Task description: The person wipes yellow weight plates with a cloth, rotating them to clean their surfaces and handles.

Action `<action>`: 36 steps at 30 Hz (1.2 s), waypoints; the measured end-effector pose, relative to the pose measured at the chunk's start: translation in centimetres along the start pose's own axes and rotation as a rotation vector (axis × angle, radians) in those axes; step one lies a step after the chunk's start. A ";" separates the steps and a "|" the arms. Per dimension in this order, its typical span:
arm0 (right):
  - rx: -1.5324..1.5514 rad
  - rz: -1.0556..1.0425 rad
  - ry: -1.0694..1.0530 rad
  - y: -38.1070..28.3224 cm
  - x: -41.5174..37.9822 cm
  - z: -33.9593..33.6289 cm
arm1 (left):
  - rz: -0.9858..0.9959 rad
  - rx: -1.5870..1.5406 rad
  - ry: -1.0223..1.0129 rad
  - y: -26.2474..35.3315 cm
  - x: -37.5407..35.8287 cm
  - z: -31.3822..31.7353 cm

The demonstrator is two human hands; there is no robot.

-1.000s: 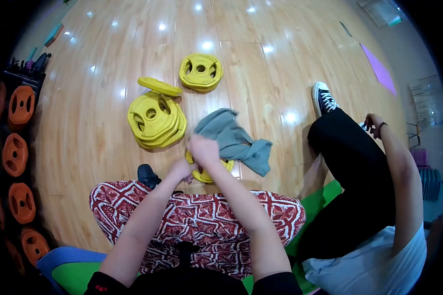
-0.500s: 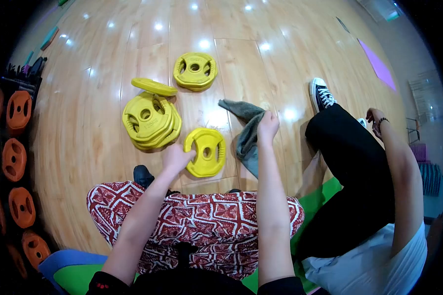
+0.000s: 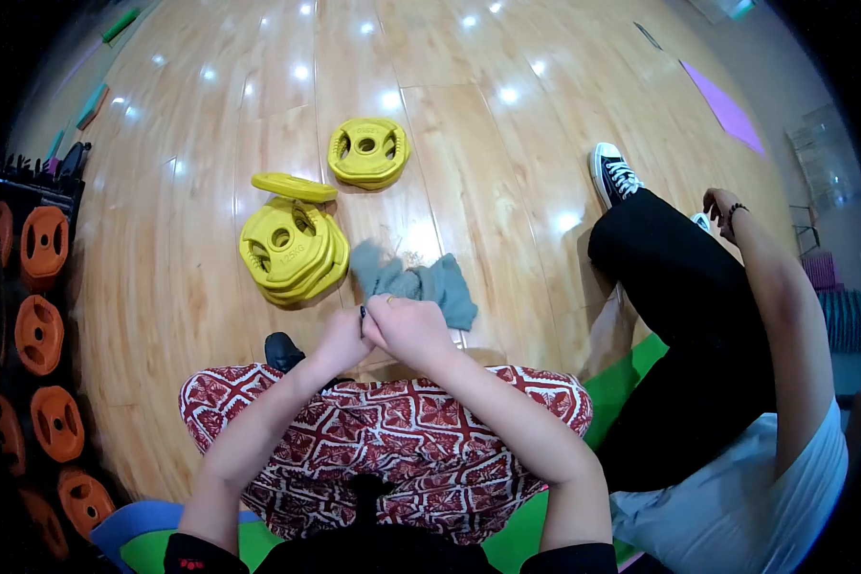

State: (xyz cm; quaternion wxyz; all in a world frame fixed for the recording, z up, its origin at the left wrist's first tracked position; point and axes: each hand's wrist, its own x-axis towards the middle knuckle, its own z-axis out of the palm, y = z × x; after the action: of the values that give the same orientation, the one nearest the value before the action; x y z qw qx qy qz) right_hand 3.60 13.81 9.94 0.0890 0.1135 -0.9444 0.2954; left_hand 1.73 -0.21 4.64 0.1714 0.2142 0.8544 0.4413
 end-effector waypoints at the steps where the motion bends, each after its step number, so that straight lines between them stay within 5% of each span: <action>1: -0.080 -0.019 -0.073 0.0 -0.3 0.1 | 0.073 0.060 -0.042 0.0 -0.3 -0.2; 9: -0.059 0.436 -0.033 3.5 2.7 1.3 | -0.110 -0.066 -0.148 0.4 1.1 -2.2; 15: 0.000 0.544 -0.068 5.5 3.0 0.9 | -0.229 -0.064 -0.258 1.3 1.7 -1.5; 18: 0.102 0.441 0.100 2.5 2.4 1.4 | -0.197 0.076 -0.253 1.5 1.2 -1.6; 22: -0.136 0.095 0.127 0.1 1.4 1.7 | -0.204 0.090 -0.260 2.2 1.1 -2.0; 30: -0.124 0.261 0.227 5.2 2.4 2.1 | -0.119 0.147 -0.223 1.9 1.4 -1.8; 32: -0.223 0.476 0.096 7.2 2.2 2.0 | -0.098 0.150 -0.216 1.8 1.2 -1.9; 36: 0.102 0.558 0.156 2.8 3.7 -0.9 | -0.076 0.138 -0.196 1.5 0.9 -2.1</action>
State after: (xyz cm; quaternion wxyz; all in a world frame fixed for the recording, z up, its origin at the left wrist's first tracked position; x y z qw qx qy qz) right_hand -0.59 16.01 10.03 0.0710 -0.1696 -0.9133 0.3634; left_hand 0.30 -0.44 6.92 0.2555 0.2350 0.8694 0.3515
